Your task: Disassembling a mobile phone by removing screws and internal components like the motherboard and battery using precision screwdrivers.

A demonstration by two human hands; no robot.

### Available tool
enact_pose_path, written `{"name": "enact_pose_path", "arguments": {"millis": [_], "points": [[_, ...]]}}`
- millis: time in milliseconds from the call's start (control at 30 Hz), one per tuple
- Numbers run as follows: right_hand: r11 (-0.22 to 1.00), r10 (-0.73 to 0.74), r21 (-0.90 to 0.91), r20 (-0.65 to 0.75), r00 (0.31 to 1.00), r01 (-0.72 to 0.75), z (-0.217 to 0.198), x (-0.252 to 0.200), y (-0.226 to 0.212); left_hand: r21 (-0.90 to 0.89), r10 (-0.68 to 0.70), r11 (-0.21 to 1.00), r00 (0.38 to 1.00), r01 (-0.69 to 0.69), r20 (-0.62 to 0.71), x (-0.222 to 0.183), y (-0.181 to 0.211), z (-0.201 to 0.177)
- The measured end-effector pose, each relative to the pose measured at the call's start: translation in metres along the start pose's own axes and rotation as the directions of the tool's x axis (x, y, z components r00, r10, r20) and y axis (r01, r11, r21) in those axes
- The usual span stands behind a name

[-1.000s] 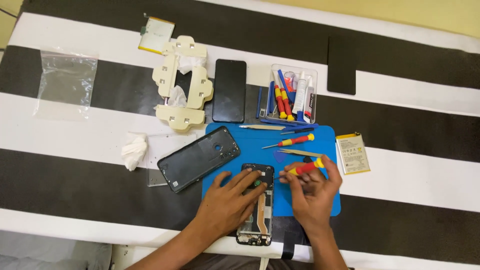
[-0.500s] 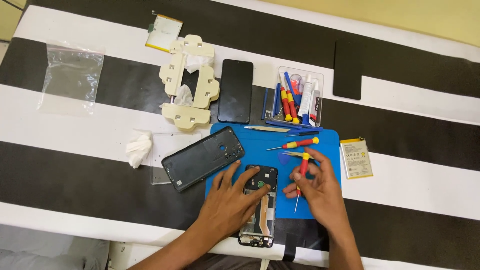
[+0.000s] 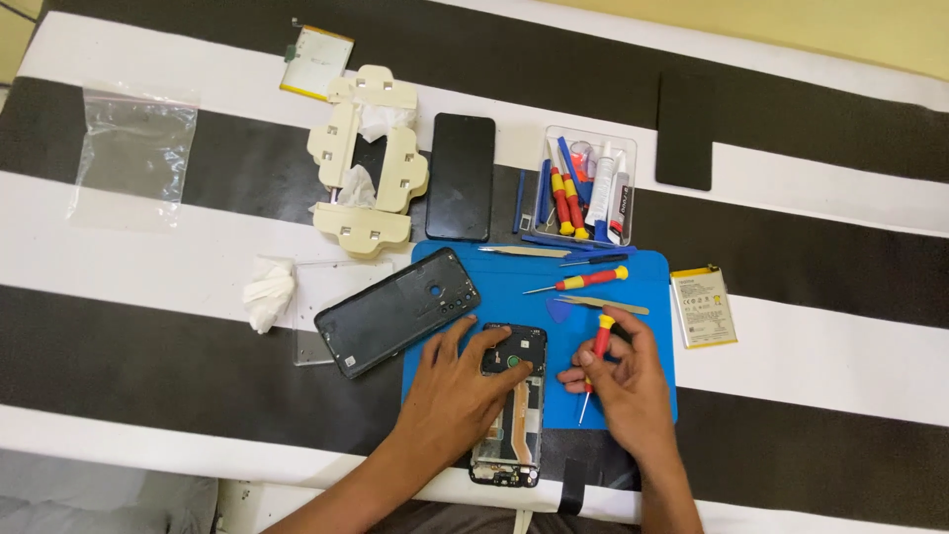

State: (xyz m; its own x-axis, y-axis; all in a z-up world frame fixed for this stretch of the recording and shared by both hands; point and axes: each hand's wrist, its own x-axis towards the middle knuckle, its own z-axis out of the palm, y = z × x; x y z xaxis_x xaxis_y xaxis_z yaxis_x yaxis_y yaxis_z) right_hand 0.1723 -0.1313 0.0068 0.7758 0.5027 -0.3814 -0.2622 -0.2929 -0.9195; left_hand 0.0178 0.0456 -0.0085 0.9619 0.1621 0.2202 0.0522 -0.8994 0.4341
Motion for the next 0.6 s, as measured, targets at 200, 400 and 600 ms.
{"name": "enact_pose_path", "arguments": {"millis": [200,400,600], "points": [[1.000,-0.013,-0.027,-0.038,0.999,0.012,0.0054,-0.0043,-0.0033,-0.014,0.033,0.999,0.999,-0.033,-0.025,0.0046,-0.0030,0.0076],[0.999,-0.017,-0.029,-0.047,0.999,0.015,0.0060,-0.0044,-0.0018,-0.036,0.006,0.999,1.000,-0.007,-0.027,0.0056,0.0035,0.0049],[0.999,0.010,-0.045,-0.063,0.998,-0.013,0.0079,-0.0074,-0.0082,-0.023,0.016,1.000,0.999,-0.017,-0.035,0.0023,0.0040,0.0081]]}}
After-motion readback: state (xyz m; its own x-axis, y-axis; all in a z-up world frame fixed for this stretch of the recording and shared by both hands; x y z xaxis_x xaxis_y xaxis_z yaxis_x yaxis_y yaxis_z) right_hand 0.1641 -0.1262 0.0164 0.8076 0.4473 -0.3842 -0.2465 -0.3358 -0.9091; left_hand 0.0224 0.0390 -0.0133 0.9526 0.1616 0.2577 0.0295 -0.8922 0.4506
